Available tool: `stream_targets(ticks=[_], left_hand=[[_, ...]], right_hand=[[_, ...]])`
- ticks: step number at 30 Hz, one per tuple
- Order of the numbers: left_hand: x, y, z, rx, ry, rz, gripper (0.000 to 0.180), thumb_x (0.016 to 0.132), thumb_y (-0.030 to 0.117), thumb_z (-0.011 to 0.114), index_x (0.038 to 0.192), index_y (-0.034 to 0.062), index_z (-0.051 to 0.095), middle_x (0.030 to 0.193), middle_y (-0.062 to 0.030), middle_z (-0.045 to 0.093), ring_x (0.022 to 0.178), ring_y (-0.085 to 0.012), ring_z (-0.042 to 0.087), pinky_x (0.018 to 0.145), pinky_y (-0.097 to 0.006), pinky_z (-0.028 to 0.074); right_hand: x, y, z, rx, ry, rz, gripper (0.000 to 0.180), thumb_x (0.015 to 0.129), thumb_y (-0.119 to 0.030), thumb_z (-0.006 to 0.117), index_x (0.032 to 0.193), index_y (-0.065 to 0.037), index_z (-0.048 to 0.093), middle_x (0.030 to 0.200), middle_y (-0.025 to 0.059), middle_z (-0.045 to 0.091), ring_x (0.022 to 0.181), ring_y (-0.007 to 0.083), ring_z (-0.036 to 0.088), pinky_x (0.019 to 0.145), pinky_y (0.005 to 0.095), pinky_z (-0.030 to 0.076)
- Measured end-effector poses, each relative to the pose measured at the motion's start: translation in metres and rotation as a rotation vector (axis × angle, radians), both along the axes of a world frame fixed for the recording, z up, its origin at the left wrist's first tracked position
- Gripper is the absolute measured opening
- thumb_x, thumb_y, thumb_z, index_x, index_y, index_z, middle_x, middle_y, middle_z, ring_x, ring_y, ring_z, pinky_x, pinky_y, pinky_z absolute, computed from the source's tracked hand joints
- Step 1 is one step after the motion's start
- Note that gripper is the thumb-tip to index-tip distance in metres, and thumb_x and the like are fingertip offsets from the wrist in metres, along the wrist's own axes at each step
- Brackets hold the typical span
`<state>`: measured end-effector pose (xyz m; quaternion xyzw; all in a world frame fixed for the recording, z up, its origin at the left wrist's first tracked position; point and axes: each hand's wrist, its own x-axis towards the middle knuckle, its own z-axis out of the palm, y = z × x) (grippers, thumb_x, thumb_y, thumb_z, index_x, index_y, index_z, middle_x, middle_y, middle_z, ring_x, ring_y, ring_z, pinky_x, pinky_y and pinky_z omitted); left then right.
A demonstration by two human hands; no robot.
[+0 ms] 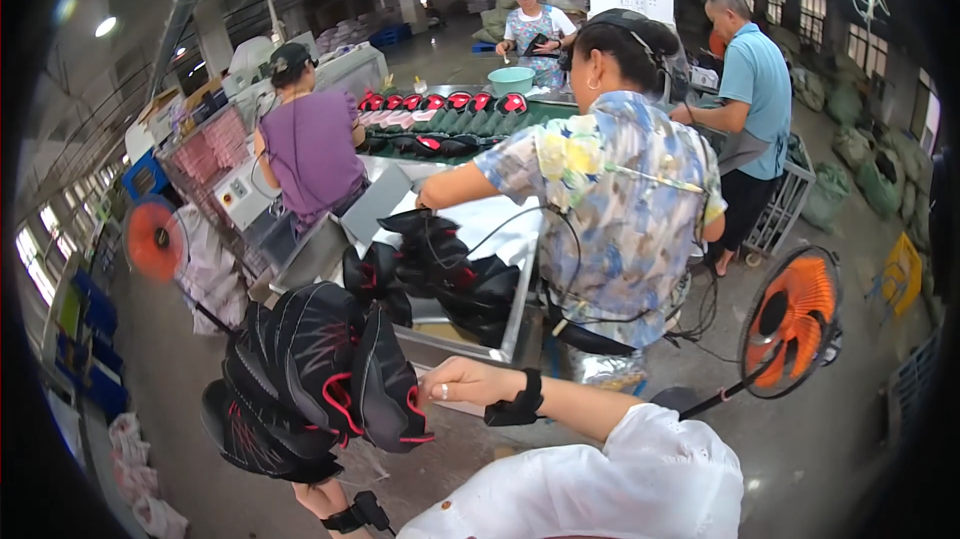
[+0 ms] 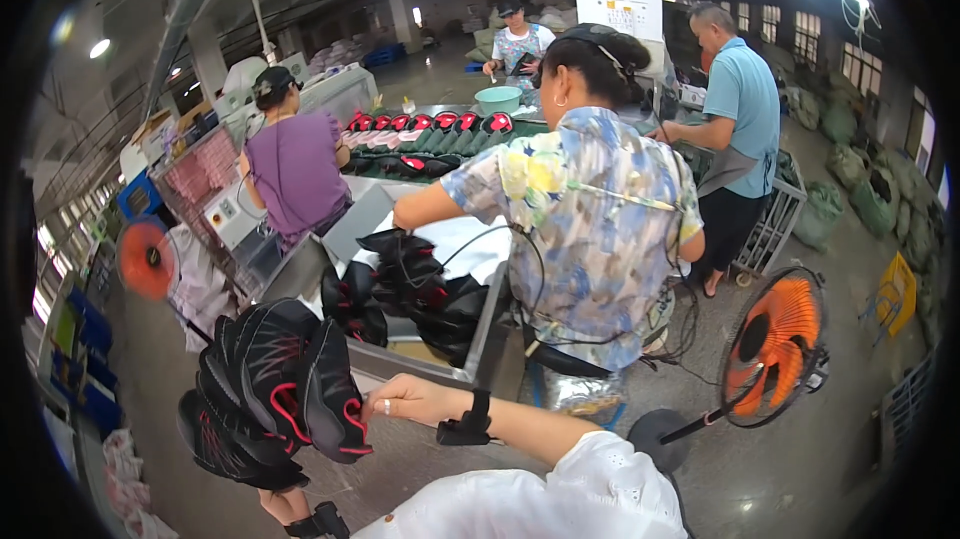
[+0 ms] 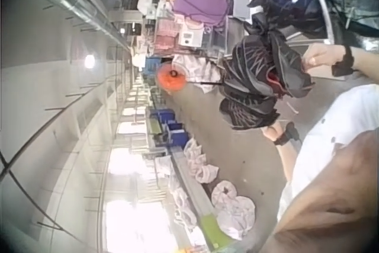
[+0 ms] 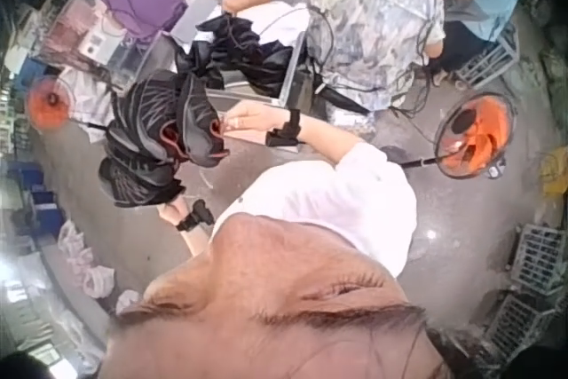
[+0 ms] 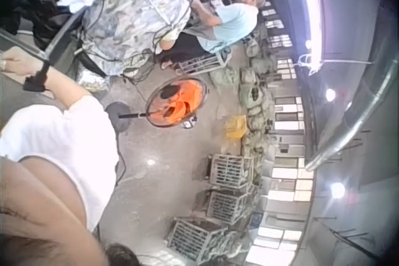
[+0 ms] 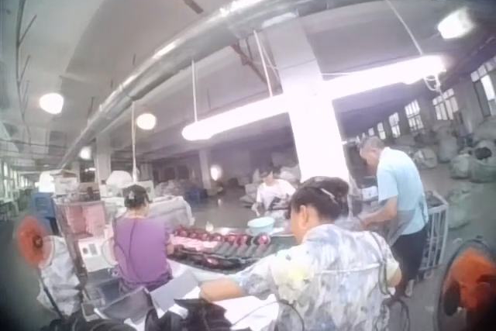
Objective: Sorting and packaging finished shoe components into bags and containers in a factory setting.
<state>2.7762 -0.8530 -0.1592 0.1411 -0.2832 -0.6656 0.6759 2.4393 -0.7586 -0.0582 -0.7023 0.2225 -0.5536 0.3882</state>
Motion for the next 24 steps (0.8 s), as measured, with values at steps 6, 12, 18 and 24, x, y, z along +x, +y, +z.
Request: stream_targets(ticks=[6, 12, 18, 24], left_hand=[[-0.049, -0.166, 0.023, -0.189, -0.139, -0.236, 0.041, 0.08, 0.009, 0.046, 0.12, -0.0005, 0.045, 0.118, -0.0117, 0.052, 0.106, -0.0255, 0.05, 0.09, -0.039, 0.04], [-0.167, -0.315, 0.054, -0.219, -0.203, -0.491, 0.038, 0.085, 0.006, 0.041, 0.123, -0.0002, 0.042, 0.122, -0.0119, 0.049, 0.11, -0.0236, 0.049, 0.096, -0.036, 0.037], [-0.323, -0.453, 0.046, -0.333, -0.385, -0.889, 0.034, 0.083, 0.002, 0.045, 0.116, -0.0008, 0.048, 0.116, -0.0097, 0.054, 0.107, -0.0212, 0.052, 0.095, -0.033, 0.038], [-0.433, -0.517, -0.058, -0.251, -1.161, -0.948, 0.031, 0.082, 0.002, 0.041, 0.109, 0.0, 0.055, 0.099, -0.0082, 0.062, 0.092, -0.0177, 0.058, 0.08, -0.029, 0.045]], right_hand=[[-0.062, -0.093, 0.009, 0.077, 0.16, -0.198, 0.026, 0.09, -0.019, 0.048, 0.096, 0.005, 0.057, 0.086, 0.0131, 0.062, 0.08, 0.0189, 0.058, 0.074, 0.0302, 0.044], [-0.123, -0.165, -0.018, 0.234, 0.308, -0.597, 0.018, 0.087, -0.013, 0.046, 0.076, 0.001, 0.049, 0.063, 0.0045, 0.044, 0.063, 0.0094, 0.04, 0.06, 0.027, 0.039], [-0.159, -0.224, -0.021, 0.648, 0.438, -1.146, 0.016, 0.081, -0.012, 0.049, 0.08, -0.002, 0.062, 0.064, 0.0114, 0.06, 0.063, 0.0169, 0.06, 0.056, 0.0305, 0.046], [-0.186, -0.255, -0.13, 0.799, 0.717, -1.253, 0.02, 0.078, -0.018, 0.053, 0.084, -0.001, 0.062, 0.084, 0.022, 0.06, 0.082, 0.0381, 0.057, 0.072, 0.0449, 0.045]])
